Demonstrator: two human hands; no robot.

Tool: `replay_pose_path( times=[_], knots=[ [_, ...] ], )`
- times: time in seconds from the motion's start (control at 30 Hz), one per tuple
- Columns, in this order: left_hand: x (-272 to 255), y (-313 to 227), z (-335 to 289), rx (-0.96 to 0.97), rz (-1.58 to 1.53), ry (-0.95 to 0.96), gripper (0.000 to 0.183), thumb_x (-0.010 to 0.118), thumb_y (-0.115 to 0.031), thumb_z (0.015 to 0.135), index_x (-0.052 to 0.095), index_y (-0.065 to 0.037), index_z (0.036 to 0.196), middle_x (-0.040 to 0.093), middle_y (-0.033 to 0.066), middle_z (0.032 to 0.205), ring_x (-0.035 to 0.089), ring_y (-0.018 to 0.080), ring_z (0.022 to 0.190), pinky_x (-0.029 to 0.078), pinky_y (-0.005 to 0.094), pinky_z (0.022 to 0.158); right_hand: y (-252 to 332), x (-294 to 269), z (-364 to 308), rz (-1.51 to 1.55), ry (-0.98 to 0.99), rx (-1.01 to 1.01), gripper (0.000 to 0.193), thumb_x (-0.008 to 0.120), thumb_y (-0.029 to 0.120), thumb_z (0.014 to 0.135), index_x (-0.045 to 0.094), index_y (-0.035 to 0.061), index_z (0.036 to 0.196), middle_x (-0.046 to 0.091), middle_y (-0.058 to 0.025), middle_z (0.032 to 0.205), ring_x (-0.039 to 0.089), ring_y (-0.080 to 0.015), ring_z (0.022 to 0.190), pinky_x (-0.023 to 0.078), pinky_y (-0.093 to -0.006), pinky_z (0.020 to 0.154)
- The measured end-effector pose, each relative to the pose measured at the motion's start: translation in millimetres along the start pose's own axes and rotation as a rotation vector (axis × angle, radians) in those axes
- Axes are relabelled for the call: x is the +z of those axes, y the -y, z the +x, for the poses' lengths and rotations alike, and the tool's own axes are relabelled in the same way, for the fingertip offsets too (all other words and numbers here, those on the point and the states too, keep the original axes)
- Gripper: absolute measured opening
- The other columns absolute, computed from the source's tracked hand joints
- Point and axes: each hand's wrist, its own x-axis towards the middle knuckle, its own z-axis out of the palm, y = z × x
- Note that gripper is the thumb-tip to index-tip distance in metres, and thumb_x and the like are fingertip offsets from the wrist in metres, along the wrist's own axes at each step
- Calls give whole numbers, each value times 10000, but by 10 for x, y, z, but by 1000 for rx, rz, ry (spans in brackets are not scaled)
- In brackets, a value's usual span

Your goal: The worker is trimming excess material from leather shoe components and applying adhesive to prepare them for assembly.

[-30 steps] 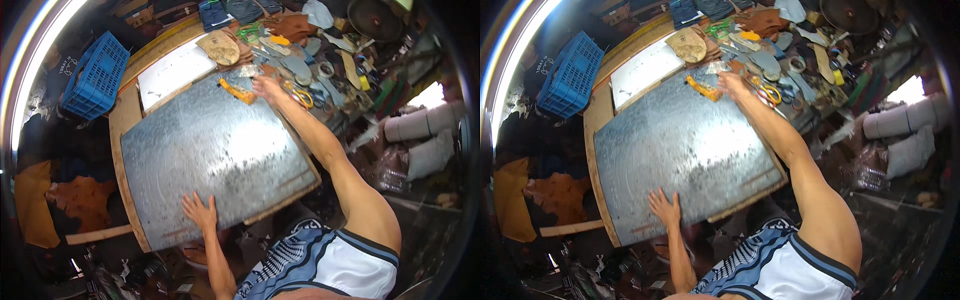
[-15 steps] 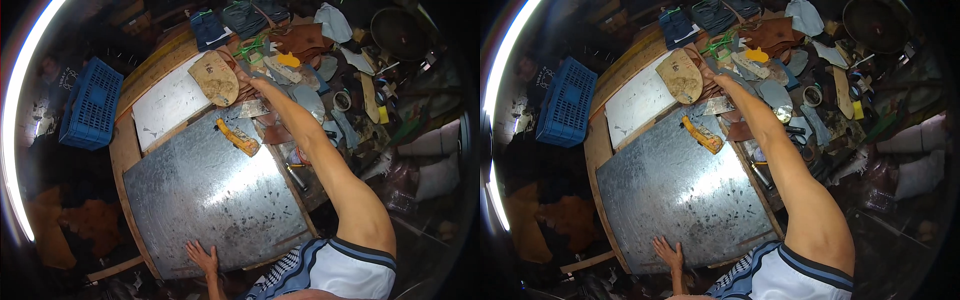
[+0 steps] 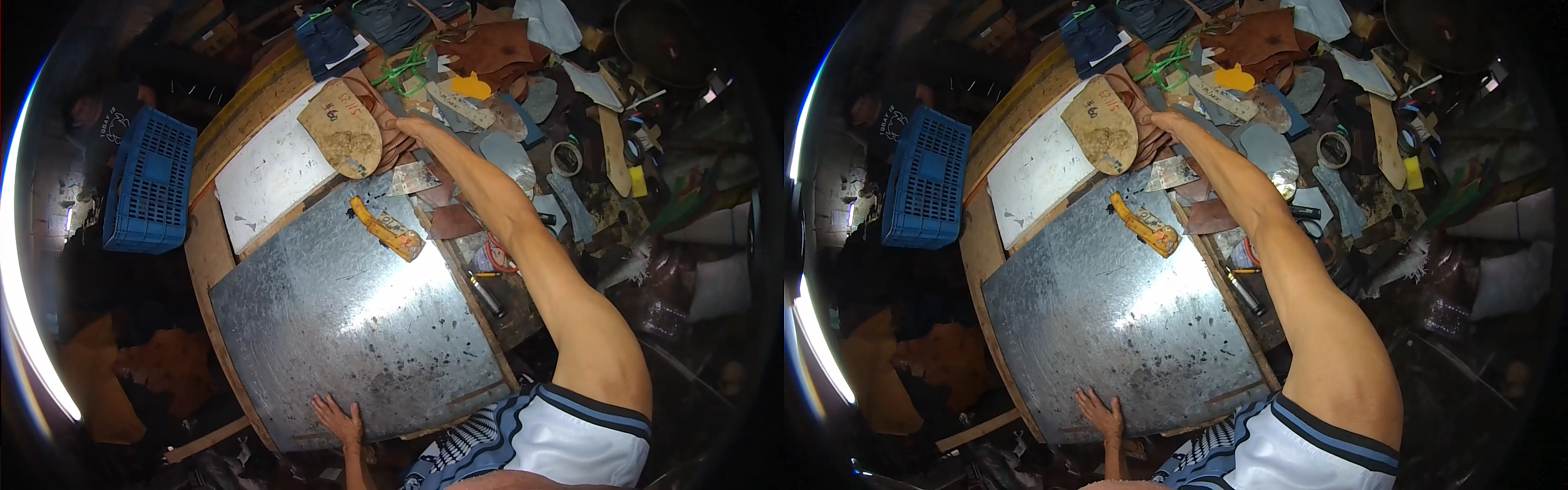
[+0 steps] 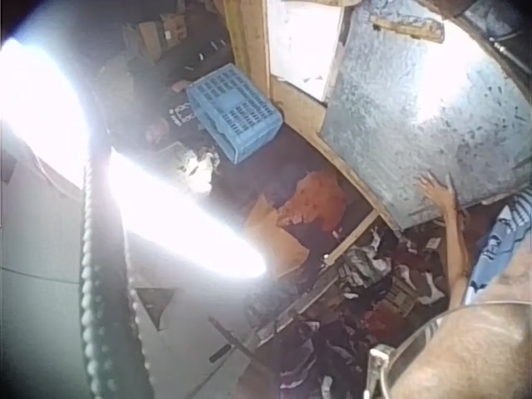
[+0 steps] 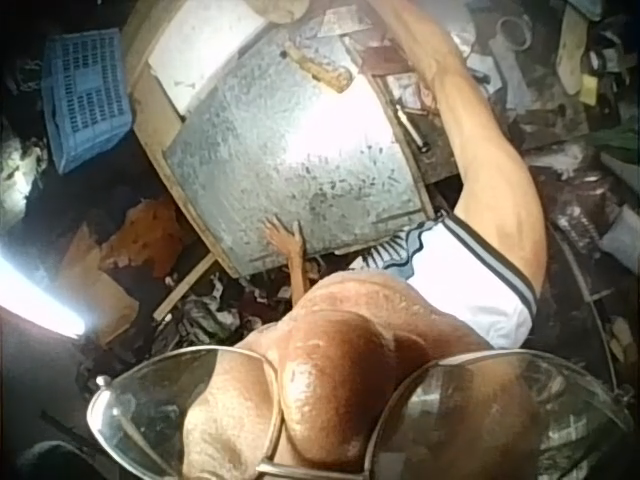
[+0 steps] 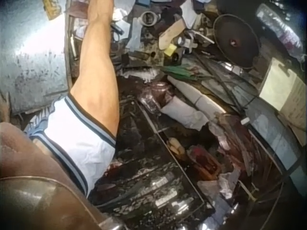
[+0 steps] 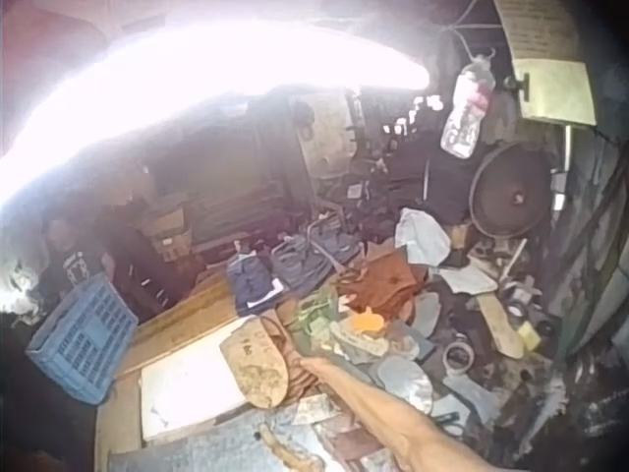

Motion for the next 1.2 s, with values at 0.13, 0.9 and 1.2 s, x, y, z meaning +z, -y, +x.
replay_pose_path(
  times=[0.13, 0.9, 1.2],
  knots=[
    [40, -88, 63, 35, 1, -4, 806, 463, -588, 936, 302, -10, 1473, 164, 262, 1573, 108, 463, 1458, 122, 591, 1155, -69, -179, 165, 79, 12, -38, 876, 751, 436, 785, 371, -17, 1431, 408, -243, 1427, 453, -355, 1257, 430, -462, 998],
    [34, 0, 55, 6, 24, 48, 832, 436, -606, 935, 272, -3, 1484, 141, 265, 1579, 92, 460, 1464, 104, 599, 1154, -90, -984, 98, 435, 182, -292, 573, 709, 168, 848, 476, 15, 1348, 624, -184, 1195, 680, -311, 934, 594, -440, 751],
    [-65, -11, 12, -14, -22, 1, 823, 484, -590, 918, 309, 8, 1456, 169, 277, 1564, 120, 473, 1451, 134, 610, 1139, 7, -1761, 230, 179, -24, -63, 435, 643, 333, 907, 574, 47, 1226, 698, -173, 1001, 713, -314, 841, 611, -448, 693]
  ],
)
